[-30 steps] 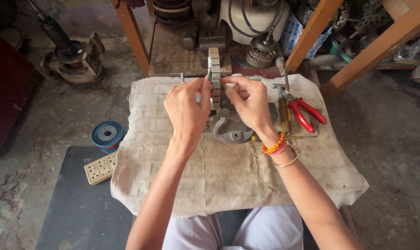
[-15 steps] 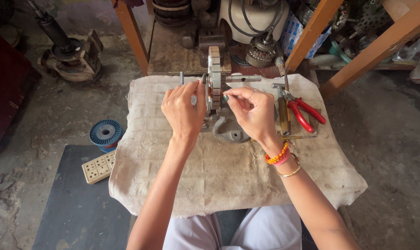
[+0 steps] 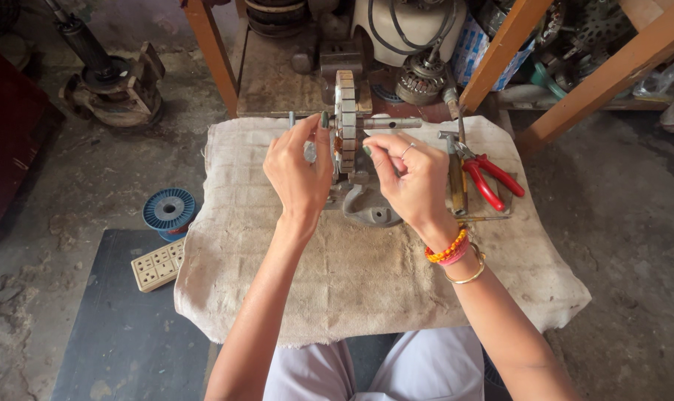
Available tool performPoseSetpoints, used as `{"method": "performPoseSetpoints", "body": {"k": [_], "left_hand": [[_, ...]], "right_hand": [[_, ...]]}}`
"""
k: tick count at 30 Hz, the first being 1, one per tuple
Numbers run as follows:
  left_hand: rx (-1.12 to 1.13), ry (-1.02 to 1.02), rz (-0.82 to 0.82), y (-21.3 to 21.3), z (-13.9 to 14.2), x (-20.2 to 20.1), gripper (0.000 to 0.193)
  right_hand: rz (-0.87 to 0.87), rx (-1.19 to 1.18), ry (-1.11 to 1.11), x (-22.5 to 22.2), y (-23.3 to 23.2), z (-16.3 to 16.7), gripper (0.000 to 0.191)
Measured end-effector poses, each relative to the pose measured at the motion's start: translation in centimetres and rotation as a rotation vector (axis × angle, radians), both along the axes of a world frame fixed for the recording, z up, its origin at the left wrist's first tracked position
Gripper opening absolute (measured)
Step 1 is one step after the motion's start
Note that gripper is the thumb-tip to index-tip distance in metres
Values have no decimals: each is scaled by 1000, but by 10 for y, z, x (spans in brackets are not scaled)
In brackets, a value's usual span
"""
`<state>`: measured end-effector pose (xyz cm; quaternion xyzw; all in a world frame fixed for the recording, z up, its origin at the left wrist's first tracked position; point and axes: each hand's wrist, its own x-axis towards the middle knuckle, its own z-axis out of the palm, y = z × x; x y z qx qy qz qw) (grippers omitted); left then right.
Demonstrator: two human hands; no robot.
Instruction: The person sits at a bench vise holding an electric motor armature and winds copper wire by hand into the slots around the commutator, pressing and threading the wire into place segment by segment while rotating the armature in the vise.
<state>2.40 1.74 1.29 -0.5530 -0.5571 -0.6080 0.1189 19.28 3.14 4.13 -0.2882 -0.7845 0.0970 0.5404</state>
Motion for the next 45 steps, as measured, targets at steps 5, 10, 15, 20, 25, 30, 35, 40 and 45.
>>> {"method": "performPoseSetpoints", "body": {"k": [5,10,15,20,25,30,35,40,45], "left_hand": [[-5,6,0,-1,-9,-2,13],[1,45,-12,-4,-15,-7,13],[8,91,-17,-5,-19,-8,16],[23,147,-6,0,-23,-6,18],[80,231,74,4,-26,-8,20],[103,277,100,11,-27,-11,19],[153,269,62,9,-29,-9,21],[187,364,17,8,-24,-10,22],[188,437,-16,-2,-19,-15,23]], "right_hand": [[-16,12,-57,1,-4,-4,7],[-16,8,-52,0,1,-6,7],[0,18,-61,4,3,-10,7],[-26,14,-77,6,11,-13,7],[-16,-1,-52,8,15,-18,8],[-20,30,-69,8,15,-21,8],[-28,-32,-82,8,18,-18,13],[-1,-13,-115,11,18,-18,26],[-123,-87,-161,18,27,-24,30]]}}
